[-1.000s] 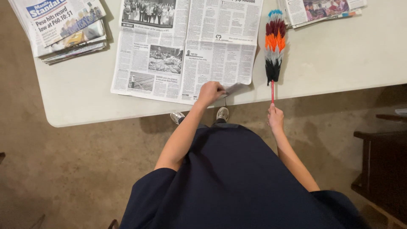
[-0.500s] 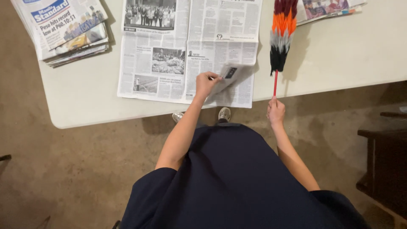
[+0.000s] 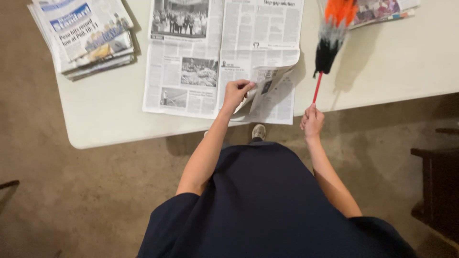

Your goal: The recorder is dusting each page of various newspapers on a table using a colorful duster.

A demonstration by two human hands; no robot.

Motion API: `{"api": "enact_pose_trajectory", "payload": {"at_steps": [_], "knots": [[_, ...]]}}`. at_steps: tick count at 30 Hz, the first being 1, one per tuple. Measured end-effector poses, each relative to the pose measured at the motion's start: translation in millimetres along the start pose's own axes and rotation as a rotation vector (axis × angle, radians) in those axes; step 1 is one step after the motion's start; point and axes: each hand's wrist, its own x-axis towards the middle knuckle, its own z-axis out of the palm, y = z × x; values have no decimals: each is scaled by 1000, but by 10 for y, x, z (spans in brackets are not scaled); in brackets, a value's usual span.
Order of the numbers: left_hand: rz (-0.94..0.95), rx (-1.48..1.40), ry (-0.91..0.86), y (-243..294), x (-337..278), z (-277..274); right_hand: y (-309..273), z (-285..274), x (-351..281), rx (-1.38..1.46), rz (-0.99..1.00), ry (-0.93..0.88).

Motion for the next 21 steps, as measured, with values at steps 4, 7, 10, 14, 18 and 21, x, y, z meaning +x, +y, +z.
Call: {"api": "enact_pose_trajectory", "payload": {"at_steps": [4, 7, 10, 14, 18, 21], "knots": [[-24, -236, 136, -164, 122, -258, -131, 259, -138, 100, -45, 76], [32, -314, 262, 72, 80, -557, -149, 496, -246, 180, -99, 95], [106, -315, 297, 118, 131, -920, -199, 765, -415, 213, -97, 81], [-3, -428, 523, -69, 279, -1575, -150, 1173, -670, 127, -84, 79], [312, -613, 715, -953, 443, -2538, 109, 1535, -815, 116, 56, -57], [160, -688, 793, -1046, 15, -3043, 580, 1584, -772, 8, 151, -87]]}}
